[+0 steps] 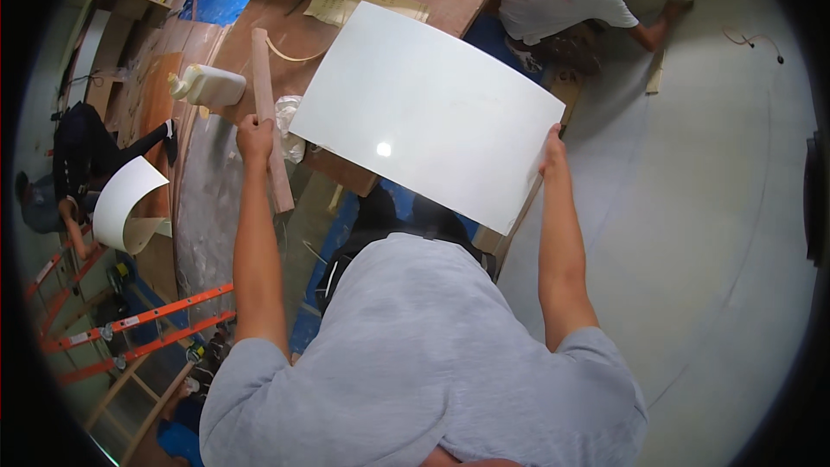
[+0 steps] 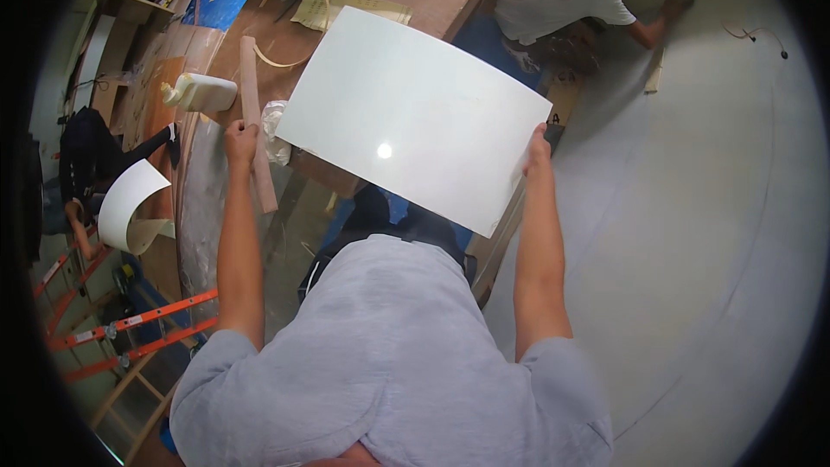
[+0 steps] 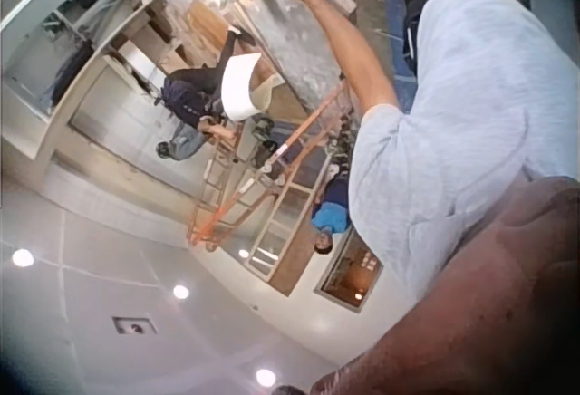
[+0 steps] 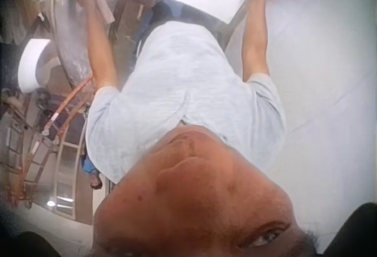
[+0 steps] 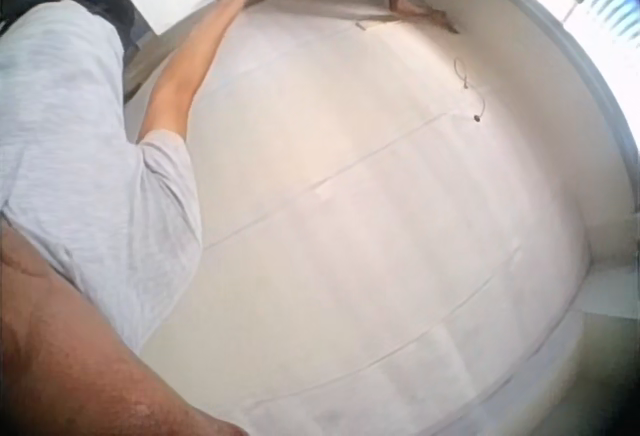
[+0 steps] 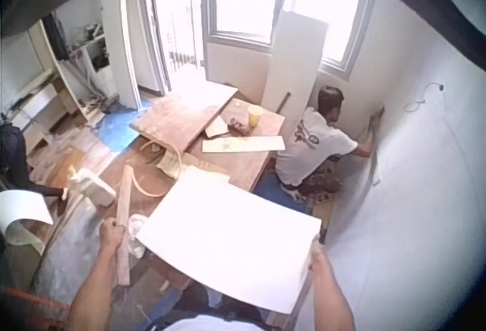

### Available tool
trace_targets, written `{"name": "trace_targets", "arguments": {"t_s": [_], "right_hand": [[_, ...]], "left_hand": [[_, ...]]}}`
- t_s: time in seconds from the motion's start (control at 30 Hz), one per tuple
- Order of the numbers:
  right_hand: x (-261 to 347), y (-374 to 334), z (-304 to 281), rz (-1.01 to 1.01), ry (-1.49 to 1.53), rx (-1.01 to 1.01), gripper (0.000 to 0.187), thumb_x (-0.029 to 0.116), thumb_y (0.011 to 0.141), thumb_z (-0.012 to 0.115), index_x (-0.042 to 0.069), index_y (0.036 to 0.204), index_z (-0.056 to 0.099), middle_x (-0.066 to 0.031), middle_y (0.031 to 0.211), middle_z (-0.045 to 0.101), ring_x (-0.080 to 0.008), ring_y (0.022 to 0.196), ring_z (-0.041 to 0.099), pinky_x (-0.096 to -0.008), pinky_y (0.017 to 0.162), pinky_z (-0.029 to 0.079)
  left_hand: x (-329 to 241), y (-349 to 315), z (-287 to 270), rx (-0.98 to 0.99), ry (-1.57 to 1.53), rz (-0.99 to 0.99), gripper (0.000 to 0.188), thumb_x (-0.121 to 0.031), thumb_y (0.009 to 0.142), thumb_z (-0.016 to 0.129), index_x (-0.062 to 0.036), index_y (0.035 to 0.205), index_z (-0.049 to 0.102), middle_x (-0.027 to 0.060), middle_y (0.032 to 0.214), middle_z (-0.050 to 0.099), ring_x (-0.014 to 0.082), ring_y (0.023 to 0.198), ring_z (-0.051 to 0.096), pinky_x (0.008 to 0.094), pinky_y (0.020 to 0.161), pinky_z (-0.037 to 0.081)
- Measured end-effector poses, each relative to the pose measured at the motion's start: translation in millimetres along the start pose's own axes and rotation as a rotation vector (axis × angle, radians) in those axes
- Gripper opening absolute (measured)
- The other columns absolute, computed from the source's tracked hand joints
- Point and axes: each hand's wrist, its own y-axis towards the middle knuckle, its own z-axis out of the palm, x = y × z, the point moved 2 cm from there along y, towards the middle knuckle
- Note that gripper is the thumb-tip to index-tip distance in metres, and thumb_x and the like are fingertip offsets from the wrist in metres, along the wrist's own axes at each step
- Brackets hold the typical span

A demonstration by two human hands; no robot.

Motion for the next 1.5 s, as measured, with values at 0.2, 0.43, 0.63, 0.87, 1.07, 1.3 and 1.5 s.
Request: {"name": "trace_targets", "arguments": {"t_s": [0.2,0.43,0.63,0.87,1.07,1.3,1.5], "right_hand": [[-30,1,-4,-0.037,0.023,-0.033,0.089,0.067,0.106,0.034,-0.01,0.148,0.045,-0.0231,0.15,0.054,-0.0353,0.136,0.055,-0.0448,0.112,0.045],[-59,-69,26,0.029,0.152,0.015,0.086,0.066,0.106,0.034,-0.006,0.152,0.042,-0.0202,0.153,0.052,-0.0346,0.139,0.053,-0.0462,0.115,0.044],[-75,-90,36,0.024,0.271,0.053,0.084,0.067,0.106,0.035,-0.002,0.155,0.039,-0.0166,0.158,0.048,-0.0334,0.143,0.049,-0.0463,0.119,0.04],[-81,-87,50,0.087,0.308,0.051,0.083,0.065,0.106,0.039,-0.002,0.156,0.037,-0.0162,0.16,0.045,-0.0324,0.144,0.047,-0.044,0.121,0.037],[-94,-86,50,0.035,0.367,0.005,0.077,0.056,0.108,0.045,-0.005,0.154,0.038,-0.0171,0.158,0.047,-0.0324,0.141,0.049,-0.0437,0.12,0.039],[-89,-77,52,0.005,0.366,0.078,0.073,0.054,0.109,0.046,-0.004,0.153,0.04,-0.0152,0.158,0.047,-0.0308,0.143,0.047,-0.0417,0.122,0.037],[-97,-75,57,0.043,0.447,0.078,0.071,0.053,0.109,0.045,-0.002,0.154,0.039,-0.0139,0.16,0.045,-0.0299,0.145,0.045,-0.0408,0.123,0.034]], "left_hand": [[-87,-21,-25,0.305,-0.987,-0.316,0.023,-0.008,0.097,0.064,0.0055,0.116,0.064,0.0135,0.101,0.069,0.0281,0.088,0.072,0.04,0.077,0.061],[-119,98,48,0.286,-1.161,-0.439,0.028,-0.015,0.098,0.068,0.004,0.118,0.06,0.0138,0.103,0.066,0.0301,0.089,0.069,0.0472,0.078,0.061],[-73,255,125,0.137,-1.312,-0.458,0.031,-0.012,0.099,0.063,0.0017,0.126,0.057,0.0133,0.109,0.066,0.0332,0.093,0.068,0.0547,0.08,0.061],[-27,324,144,0.139,-1.19,-0.538,0.035,-0.014,0.102,0.06,0.0031,0.132,0.057,0.019,0.126,0.065,0.0343,0.112,0.068,0.0554,0.1,0.057],[-68,303,120,0.039,-0.867,-0.513,0.042,-0.01,0.094,0.067,0.0114,0.128,0.058,0.0222,0.121,0.068,0.0357,0.106,0.071,0.0474,0.087,0.06],[-56,296,91,0.102,0.084,-0.022,0.053,-0.026,0.088,0.076,0.0098,0.125,0.066,0.0318,0.131,0.065,0.0418,0.115,0.068,0.0442,0.1,0.053],[-98,153,85,-0.16,0.007,0.66,0.049,-0.027,0.089,0.072,0.0028,0.127,0.063,0.0296,0.121,0.063,0.0483,0.118,0.057,0.0517,0.104,0.046]]}}
